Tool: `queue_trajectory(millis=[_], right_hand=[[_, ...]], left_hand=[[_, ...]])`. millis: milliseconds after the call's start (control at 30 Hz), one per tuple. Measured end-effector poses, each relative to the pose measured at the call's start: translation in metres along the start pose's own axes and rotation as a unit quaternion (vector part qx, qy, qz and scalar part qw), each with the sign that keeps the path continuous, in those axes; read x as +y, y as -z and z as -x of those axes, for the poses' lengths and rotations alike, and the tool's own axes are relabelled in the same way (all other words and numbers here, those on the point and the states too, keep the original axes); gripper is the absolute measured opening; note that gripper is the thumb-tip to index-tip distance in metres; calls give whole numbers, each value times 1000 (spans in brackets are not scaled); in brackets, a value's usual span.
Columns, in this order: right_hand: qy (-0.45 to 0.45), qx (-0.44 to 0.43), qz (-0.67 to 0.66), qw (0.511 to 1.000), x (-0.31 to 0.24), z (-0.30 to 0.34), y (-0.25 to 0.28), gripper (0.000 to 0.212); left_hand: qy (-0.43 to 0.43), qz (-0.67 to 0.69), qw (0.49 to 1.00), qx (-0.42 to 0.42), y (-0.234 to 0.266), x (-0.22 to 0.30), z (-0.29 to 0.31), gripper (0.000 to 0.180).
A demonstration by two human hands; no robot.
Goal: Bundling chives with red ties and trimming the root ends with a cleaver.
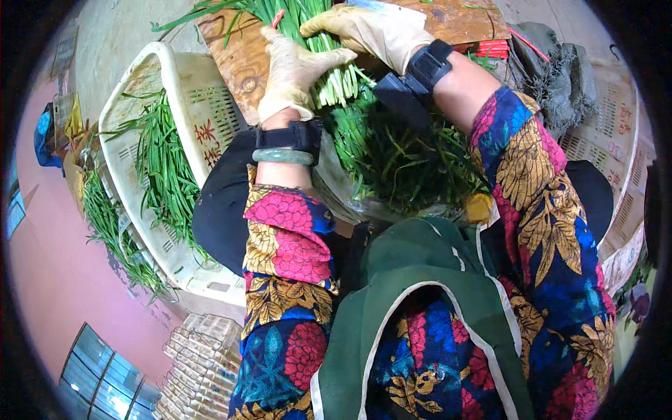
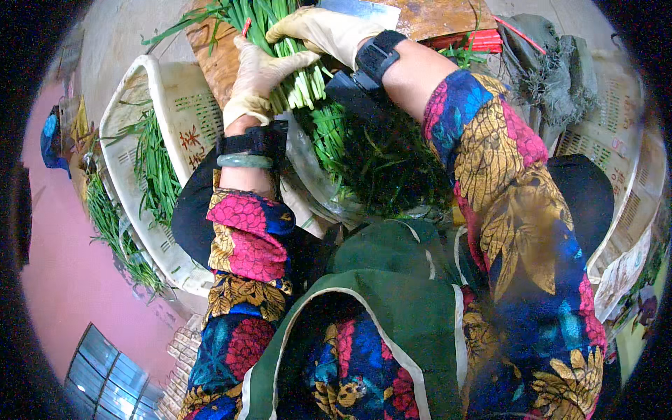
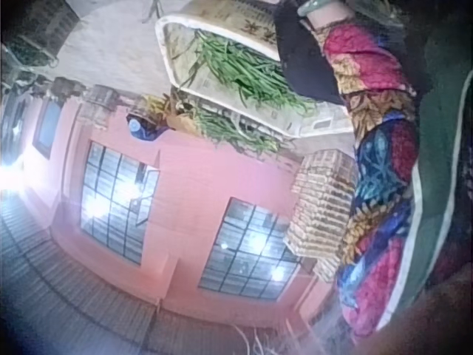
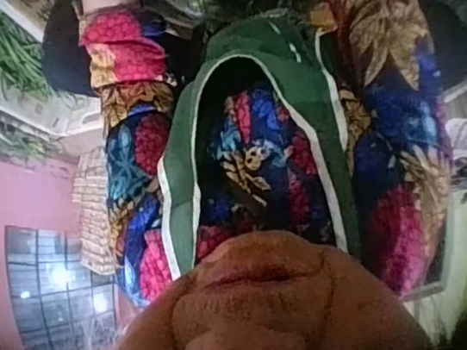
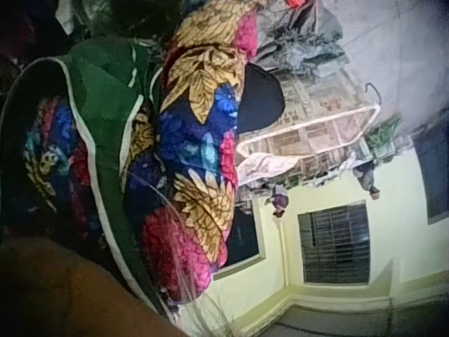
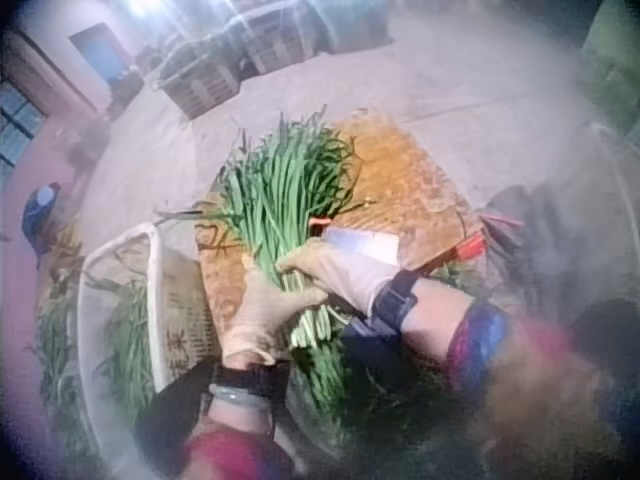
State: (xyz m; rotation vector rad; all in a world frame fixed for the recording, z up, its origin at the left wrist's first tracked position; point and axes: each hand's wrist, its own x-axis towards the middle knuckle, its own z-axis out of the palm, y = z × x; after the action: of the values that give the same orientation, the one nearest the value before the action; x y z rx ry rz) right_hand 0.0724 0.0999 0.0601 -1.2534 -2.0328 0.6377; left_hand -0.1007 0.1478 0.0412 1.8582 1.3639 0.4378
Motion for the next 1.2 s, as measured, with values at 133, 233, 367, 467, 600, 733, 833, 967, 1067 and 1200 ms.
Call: queue_trajectory(millis=[133,233,367,467,600,733,833,967,1067,1200], right_hand=[[-2,-23,2,1000,-3,-2,11,30],[-107,-43,-262,958,-7,6,12,25],[23,-96,214,972,1,12,14,27],[-320,104,-276,901,13,22,-19,25],[-373,7,-236,897,29,54,-44,27],[-401,7,-220,889,17,58,-72,29],[-379,25,-172,909,21,53,-74,22],[-387,89,-395,828,16,59,-74,19],[-406,54,-314,856,12,53,-62,27],[-354,40,-246,901,13,44,-57,38]], left_hand=[[58,-162,982,75,-16,18,0,137],[76,-122,985,95,-27,9,3,138],[70,-129,985,89,-24,11,2,137],[90,-137,982,91,-29,9,1,139],[67,-143,981,116,-29,3,-2,138],[92,-129,982,100,-28,8,3,135],[61,-101,987,108,-29,4,-2,137],[69,-75,991,85,-20,-3,-1,136],[49,-49,995,71,-13,-14,-6,129],[101,9,993,53,-19,-8,-8,129]])
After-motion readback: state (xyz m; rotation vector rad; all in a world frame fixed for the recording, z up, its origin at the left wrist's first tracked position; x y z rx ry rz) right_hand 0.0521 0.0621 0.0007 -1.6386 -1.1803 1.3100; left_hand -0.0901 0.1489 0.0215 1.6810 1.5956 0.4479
